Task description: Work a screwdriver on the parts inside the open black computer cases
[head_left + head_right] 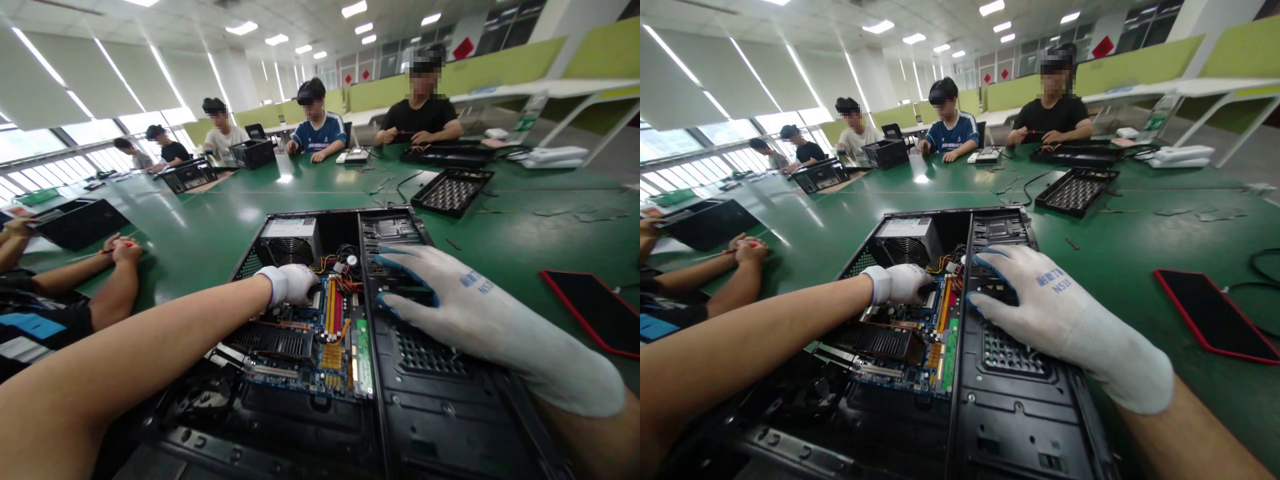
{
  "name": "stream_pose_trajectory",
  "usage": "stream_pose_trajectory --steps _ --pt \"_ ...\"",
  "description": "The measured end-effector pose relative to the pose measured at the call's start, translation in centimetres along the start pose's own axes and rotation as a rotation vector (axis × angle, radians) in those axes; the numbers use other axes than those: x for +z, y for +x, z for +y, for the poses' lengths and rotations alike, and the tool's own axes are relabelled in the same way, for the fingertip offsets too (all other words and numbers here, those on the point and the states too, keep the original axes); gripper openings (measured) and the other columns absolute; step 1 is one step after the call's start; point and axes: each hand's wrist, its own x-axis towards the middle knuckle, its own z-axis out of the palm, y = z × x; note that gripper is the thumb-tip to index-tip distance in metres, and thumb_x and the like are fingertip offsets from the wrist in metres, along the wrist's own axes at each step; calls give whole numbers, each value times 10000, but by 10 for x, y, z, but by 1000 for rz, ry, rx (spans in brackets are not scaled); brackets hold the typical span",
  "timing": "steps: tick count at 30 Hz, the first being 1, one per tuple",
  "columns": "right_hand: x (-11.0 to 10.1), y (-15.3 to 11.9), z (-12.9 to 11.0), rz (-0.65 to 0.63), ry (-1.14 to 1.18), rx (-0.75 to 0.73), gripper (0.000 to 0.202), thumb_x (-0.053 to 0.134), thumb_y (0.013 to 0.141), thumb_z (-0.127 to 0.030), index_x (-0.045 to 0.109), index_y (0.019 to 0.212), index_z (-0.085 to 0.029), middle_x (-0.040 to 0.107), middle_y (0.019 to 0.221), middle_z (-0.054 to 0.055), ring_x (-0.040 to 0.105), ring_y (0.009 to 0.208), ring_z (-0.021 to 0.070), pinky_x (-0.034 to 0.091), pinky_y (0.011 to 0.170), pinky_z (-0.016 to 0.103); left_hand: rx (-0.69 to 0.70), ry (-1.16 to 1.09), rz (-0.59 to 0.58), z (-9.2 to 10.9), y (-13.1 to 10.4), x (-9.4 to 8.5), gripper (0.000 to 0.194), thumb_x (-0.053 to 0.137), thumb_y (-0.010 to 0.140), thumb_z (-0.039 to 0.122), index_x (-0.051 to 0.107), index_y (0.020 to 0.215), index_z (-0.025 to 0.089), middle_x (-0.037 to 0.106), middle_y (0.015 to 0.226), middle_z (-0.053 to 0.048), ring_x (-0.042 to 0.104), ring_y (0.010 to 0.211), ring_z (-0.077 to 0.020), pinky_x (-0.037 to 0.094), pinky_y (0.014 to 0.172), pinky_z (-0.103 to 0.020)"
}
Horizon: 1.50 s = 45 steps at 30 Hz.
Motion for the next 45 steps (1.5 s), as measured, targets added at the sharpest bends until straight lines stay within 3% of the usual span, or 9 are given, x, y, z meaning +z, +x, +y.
stream_pose_trajectory --steps 9,22,45 --pt "1 1 -1 19 -10 -8 533 636 973 -585 647 1409 -277 667 1482 67 629 1345 353 514 1138 508 20 -14 10 4 0 1 490 759 877 474 729 1284 202 772 1256 -116 736 1135 -288 571 945 -327" --pt "0 3 -4 17 -17 21 518 635 952 -595 686 1373 -297 690 1440 78 638 1317 393 526 1123 580 -1 0 -2 7 -3 -4 488 777 865 417 727 1304 208 763 1299 -122 723 1176 -300 563 960 -334" --pt "0 3 -4 4 -31 18 530 602 967 -633 693 1349 -277 698 1429 80 646 1312 379 534 1120 558 -7 -2 -2 6 -5 -10 522 782 843 423 721 1308 194 761 1295 -122 725 1176 -297 562 975 -320"
